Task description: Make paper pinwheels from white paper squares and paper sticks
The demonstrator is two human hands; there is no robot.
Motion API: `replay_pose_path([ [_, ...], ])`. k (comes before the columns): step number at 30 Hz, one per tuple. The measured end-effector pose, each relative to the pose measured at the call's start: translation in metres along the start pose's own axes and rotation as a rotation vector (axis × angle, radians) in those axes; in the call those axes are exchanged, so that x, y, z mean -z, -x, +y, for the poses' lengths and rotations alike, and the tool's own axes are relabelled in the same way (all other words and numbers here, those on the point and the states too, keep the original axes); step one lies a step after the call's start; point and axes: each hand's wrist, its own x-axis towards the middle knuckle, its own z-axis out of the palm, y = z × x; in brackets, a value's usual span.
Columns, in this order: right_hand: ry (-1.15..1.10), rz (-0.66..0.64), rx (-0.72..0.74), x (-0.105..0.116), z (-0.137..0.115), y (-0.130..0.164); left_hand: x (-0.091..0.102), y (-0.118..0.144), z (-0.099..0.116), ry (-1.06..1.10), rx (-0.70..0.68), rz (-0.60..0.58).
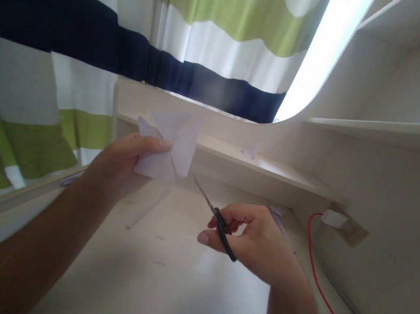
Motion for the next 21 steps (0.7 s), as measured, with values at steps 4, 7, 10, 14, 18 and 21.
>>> replay_pose_path([
  [4, 0.032, -0.025, 0.0, 0.0, -0.0007, 0.0009, -0.0029, 0.0011, 0.0006, -0.027, 0.032, 0.031],
  [7, 0.024, -0.033, 0.003, 0.0, -0.0012, 0.0018, -0.0037, 0.0022, 0.0014, -0.052, 0.036, 0.043],
  [10, 0.023, -0.026, 0.017, -0.0005, -0.0017, 0.002, -0.0038, 0.0028, 0.0017, -0.054, 0.039, 0.054],
  [14, 0.03, -0.026, 0.021, -0.0011, 0.0009, 0.0016, -0.0046, 0.0039, 0.0017, -0.067, 0.042, 0.074],
  [18, 0.051, -0.028, 0.027, -0.0015, 0.0052, 0.0012, -0.0054, 0.005, 0.0022, -0.074, 0.052, 0.093],
  [21, 0.05, -0.029, 0.029, -0.0016, 0.0062, 0.0014, -0.0055, 0.0051, 0.0028, -0.069, 0.049, 0.094],
])
